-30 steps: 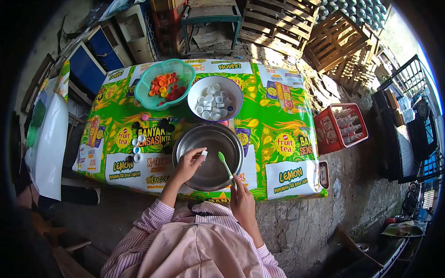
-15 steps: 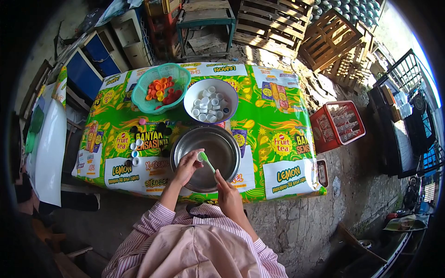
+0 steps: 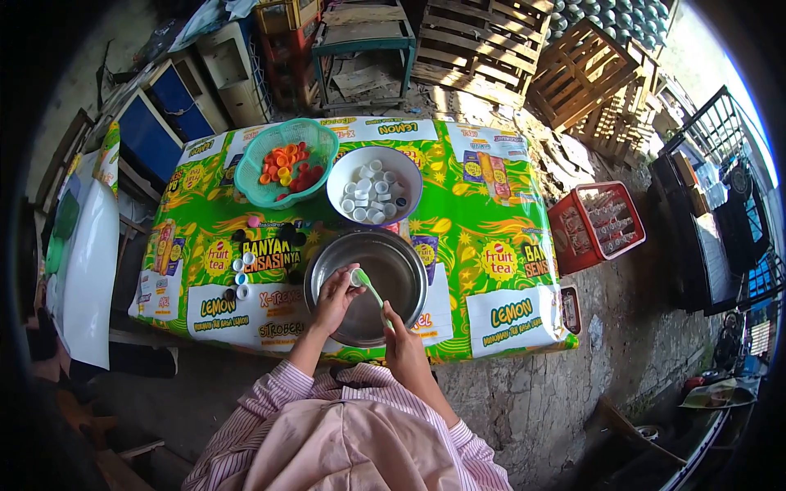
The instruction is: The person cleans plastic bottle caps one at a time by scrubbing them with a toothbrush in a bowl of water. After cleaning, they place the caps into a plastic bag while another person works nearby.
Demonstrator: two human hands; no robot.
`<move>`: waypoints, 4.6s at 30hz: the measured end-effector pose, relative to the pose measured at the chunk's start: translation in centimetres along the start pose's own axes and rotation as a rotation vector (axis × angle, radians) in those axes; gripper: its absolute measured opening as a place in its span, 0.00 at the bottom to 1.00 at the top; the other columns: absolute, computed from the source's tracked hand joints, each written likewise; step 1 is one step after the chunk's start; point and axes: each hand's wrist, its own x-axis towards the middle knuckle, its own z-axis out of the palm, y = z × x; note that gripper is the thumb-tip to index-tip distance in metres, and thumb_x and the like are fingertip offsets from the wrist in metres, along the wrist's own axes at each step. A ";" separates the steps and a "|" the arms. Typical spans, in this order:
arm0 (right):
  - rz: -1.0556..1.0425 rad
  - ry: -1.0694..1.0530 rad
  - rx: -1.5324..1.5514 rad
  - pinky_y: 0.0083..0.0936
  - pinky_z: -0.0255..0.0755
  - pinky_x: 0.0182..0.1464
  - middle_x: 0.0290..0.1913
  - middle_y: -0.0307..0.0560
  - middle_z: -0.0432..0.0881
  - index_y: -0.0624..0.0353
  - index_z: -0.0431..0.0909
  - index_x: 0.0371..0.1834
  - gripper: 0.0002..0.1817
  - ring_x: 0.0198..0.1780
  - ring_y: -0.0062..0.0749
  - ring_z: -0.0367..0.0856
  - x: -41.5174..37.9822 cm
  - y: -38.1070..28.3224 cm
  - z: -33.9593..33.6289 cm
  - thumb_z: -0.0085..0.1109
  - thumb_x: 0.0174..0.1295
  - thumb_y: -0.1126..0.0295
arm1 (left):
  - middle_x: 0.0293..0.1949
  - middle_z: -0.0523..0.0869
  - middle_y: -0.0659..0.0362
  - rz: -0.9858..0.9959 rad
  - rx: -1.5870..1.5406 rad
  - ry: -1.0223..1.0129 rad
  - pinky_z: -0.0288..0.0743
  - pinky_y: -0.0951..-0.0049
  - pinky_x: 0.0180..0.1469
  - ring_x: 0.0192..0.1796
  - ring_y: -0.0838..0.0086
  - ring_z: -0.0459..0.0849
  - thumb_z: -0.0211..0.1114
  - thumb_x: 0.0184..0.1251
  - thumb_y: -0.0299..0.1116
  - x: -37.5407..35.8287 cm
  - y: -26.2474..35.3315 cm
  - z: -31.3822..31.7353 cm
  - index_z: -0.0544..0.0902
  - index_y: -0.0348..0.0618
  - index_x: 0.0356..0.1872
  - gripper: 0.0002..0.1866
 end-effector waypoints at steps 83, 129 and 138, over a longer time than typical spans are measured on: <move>-0.322 -0.130 -0.335 0.36 0.73 0.23 0.29 0.52 0.82 0.53 0.72 0.55 0.18 0.24 0.46 0.81 3.4 5.7 -8.3 0.54 0.61 0.68 | 0.46 0.74 0.52 0.356 1.199 0.149 0.75 0.67 0.45 0.46 0.61 0.78 0.62 0.58 0.25 -2.7 2.6 6.3 0.75 0.42 0.50 0.17; -0.181 -0.033 -0.284 0.41 0.70 0.25 0.33 0.60 0.81 0.56 0.68 0.59 0.21 0.26 0.53 0.79 0.8 6.5 -9.0 0.51 0.60 0.72 | 0.59 0.64 0.43 0.739 1.175 0.369 0.61 0.57 0.61 0.61 0.50 0.65 0.68 0.51 0.33 10.7 2.9 2.1 0.58 0.40 0.62 0.38; -0.265 0.002 -0.240 0.38 0.68 0.24 0.26 0.60 0.78 0.58 0.69 0.57 0.21 0.21 0.48 0.77 2.0 3.7 -5.6 0.53 0.59 0.74 | 0.51 0.71 0.54 0.145 1.656 1.215 0.59 0.53 0.56 0.56 0.57 0.67 0.69 0.46 0.39 -5.3 5.5 -13.6 0.70 0.46 0.50 0.28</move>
